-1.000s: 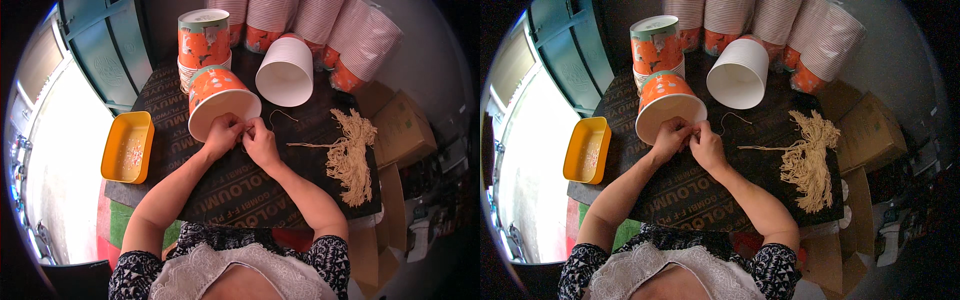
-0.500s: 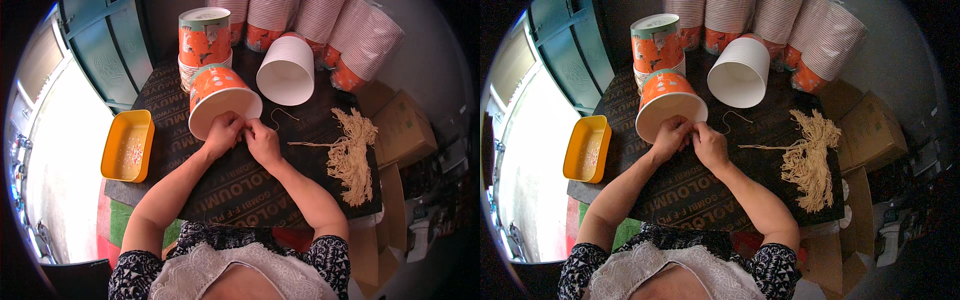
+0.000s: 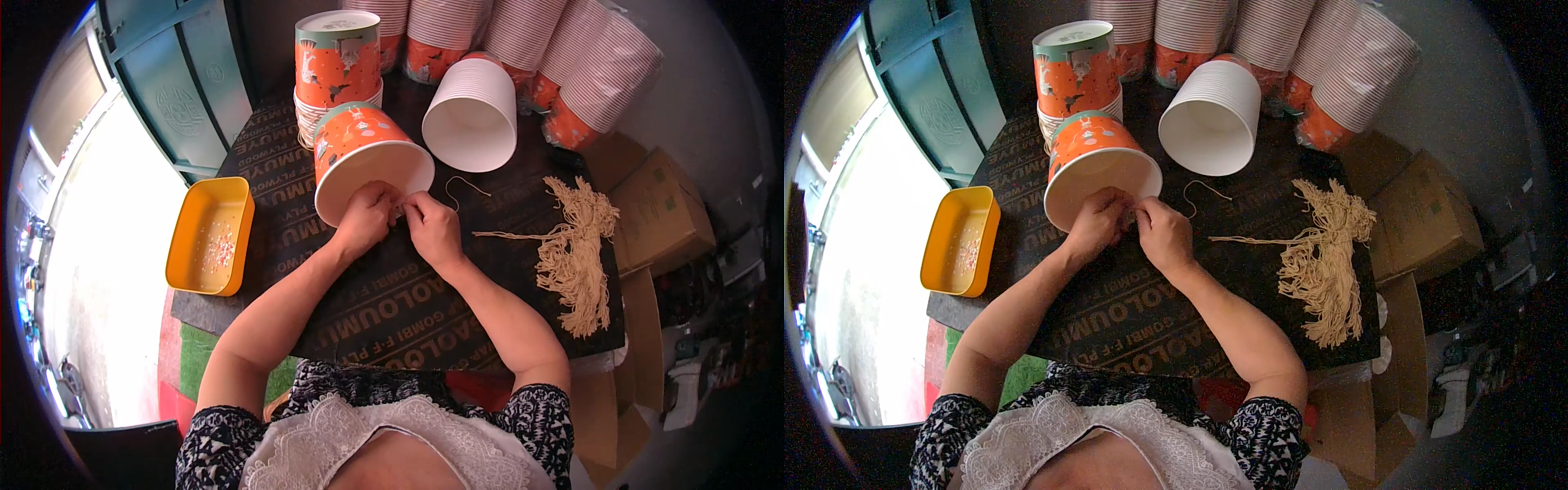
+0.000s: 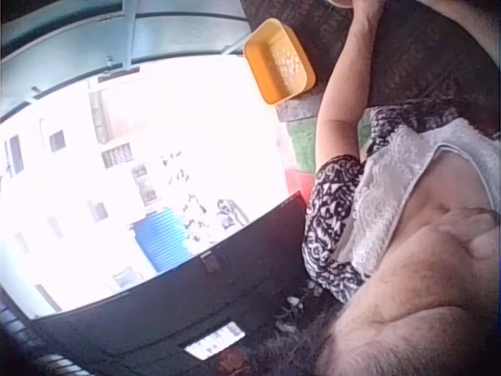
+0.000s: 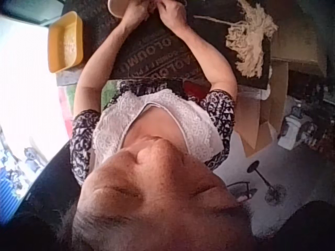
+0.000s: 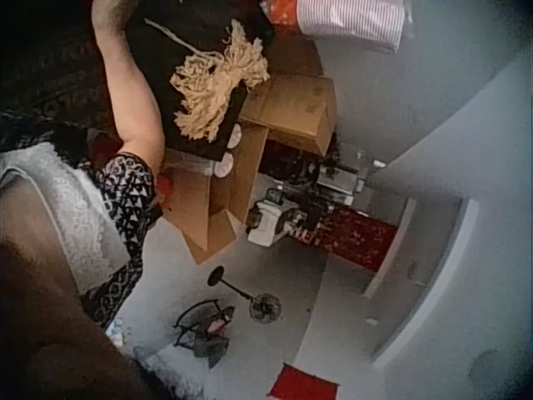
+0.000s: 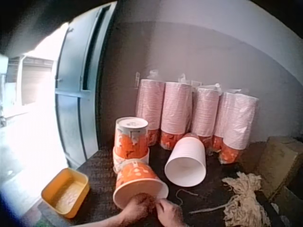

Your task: Attaching string handles to decorative paper buckets for packaging.

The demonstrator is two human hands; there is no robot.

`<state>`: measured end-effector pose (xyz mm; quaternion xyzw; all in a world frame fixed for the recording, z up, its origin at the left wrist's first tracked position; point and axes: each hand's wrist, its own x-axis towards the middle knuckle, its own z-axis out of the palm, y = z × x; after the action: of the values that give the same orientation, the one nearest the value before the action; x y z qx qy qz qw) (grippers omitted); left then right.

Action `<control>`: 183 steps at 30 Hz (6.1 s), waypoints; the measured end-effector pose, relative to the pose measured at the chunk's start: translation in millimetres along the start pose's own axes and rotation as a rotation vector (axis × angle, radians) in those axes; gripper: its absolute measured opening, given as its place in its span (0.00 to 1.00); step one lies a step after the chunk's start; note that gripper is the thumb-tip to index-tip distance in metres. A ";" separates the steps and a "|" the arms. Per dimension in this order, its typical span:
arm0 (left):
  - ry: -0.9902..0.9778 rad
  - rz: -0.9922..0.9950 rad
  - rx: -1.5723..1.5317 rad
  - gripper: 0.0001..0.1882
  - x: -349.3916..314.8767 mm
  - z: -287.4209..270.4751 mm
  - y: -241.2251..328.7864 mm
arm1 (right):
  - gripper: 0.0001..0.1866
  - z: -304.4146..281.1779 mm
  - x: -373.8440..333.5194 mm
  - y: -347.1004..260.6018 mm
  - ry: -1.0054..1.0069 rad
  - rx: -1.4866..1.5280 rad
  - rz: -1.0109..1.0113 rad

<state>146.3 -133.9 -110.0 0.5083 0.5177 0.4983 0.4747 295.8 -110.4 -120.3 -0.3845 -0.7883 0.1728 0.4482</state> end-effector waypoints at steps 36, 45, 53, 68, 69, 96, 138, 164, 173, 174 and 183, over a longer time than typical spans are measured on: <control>0.094 0.406 0.511 0.04 -4.4 1.5 0.7 | 0.04 0.9 -1.9 -1.4 0.001 -0.105 -0.016; 0.150 0.386 0.476 0.05 -4.5 1.7 -4.1 | 0.04 -2.0 -2.6 -4.9 -0.029 -0.146 -0.085; 0.142 0.311 0.405 0.05 -5.6 2.0 1.0 | 0.04 -2.6 -3.7 -3.0 -0.039 -0.140 -0.125; 0.032 0.216 0.521 0.08 -4.9 -2.8 2.2 | 0.04 0.7 -3.5 2.8 -0.068 -0.121 -0.082; 0.034 0.237 0.528 0.08 -4.3 -3.0 0.6 | 0.04 0.7 -3.3 2.9 -0.068 -0.121 -0.082; 0.077 0.390 0.441 0.04 -9.4 1.7 4.1 | 0.10 -5.2 8.5 10.2 -0.188 0.187 0.308; 0.119 0.088 0.286 0.07 -1.7 -5.0 5.5 | 0.05 -18.3 3.8 1.8 -0.311 -0.095 -0.025; 0.228 0.239 0.431 0.06 -5.1 -10.6 -0.8 | 0.13 -25.3 12.4 0.9 -0.312 0.119 0.204; 0.165 0.317 0.453 0.06 -7.4 -11.1 0.2 | 0.20 -10.9 13.5 3.8 -0.195 0.019 0.275; 0.156 0.363 0.481 0.06 -7.7 -10.6 -0.7 | 0.20 -10.4 13.7 4.3 -0.184 0.006 0.254; 0.091 0.493 0.575 0.04 -22.0 1.1 2.9 | 0.18 -11.9 9.3 4.6 -0.106 0.174 0.342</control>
<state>148.3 -155.9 -107.5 0.7074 0.5191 0.4539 0.1553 305.1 -101.2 -111.5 -0.4631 -0.7162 0.3338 0.4015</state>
